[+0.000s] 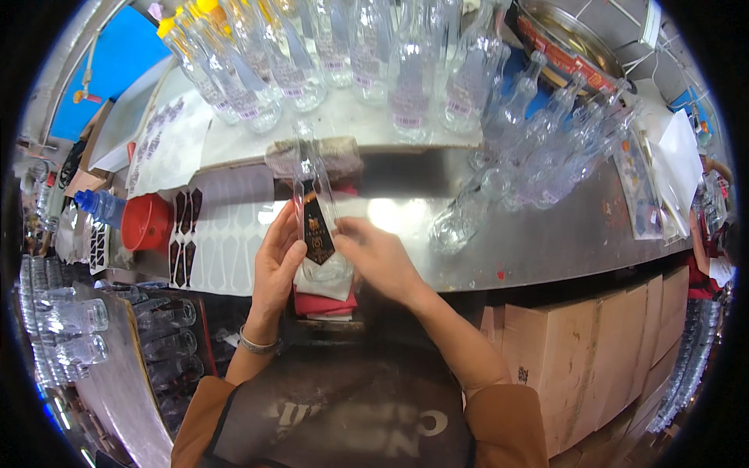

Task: The person repeatedly picks clear plastic bottles, places each into a clear plastic sleeve, and applies a printed label to the sleeve using a handheld applicator. The labeled bottles are set aside on the counter. The process is repeated for multiple bottles in a continuous sequence.

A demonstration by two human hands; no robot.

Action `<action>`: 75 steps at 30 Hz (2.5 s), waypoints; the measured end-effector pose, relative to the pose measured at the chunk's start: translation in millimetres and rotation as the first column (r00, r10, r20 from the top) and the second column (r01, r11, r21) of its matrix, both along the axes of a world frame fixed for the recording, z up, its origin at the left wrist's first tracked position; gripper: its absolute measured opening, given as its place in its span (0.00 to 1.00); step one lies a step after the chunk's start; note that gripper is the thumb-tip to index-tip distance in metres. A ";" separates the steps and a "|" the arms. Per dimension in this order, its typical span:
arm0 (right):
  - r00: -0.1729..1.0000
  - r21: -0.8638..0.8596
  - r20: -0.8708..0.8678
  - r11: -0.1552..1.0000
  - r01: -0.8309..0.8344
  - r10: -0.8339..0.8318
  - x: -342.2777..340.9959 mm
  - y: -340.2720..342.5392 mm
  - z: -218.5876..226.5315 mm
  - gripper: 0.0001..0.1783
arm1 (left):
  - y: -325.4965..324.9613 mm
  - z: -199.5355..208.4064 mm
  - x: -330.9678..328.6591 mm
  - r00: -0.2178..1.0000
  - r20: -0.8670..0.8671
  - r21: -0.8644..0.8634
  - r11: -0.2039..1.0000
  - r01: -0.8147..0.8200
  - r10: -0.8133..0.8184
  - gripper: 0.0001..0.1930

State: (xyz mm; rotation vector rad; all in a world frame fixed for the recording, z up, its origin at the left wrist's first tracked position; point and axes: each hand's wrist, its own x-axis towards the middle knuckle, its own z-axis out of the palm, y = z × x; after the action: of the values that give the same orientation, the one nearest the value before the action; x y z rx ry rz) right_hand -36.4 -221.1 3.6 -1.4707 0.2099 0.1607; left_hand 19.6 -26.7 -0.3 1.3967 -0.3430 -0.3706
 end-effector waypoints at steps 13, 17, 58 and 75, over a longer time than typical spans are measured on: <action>0.892 0.577 -0.297 0.680 0.452 -0.341 -10.4 -6.3 -53.3 0.23 | -13.5 32.6 35.0 0.794 0.596 0.471 0.854 -0.222 -0.122 0.26; 0.910 0.504 -0.152 0.762 0.407 -0.386 -12.4 -5.5 -45.0 0.13 | -14.4 31.0 33.3 0.798 0.592 0.465 0.856 -0.224 -0.113 0.26; 0.833 0.234 0.380 0.913 0.334 -0.402 90.0 -26.5 37.0 0.12 | -23.9 30.7 51.3 0.986 0.043 0.299 0.940 -0.166 0.161 0.24; 0.991 -0.561 0.126 0.827 0.029 0.051 96.2 -12.2 22.7 0.37 | -49.2 3.1 60.0 0.976 0.116 0.248 0.946 -0.208 0.185 0.28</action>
State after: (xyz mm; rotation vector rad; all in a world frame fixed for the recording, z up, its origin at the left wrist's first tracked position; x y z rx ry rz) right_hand 59.8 -233.3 26.3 -2.0690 0.1416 0.0008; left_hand 79.7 -75.9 2.8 1.6933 -0.2313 -0.1914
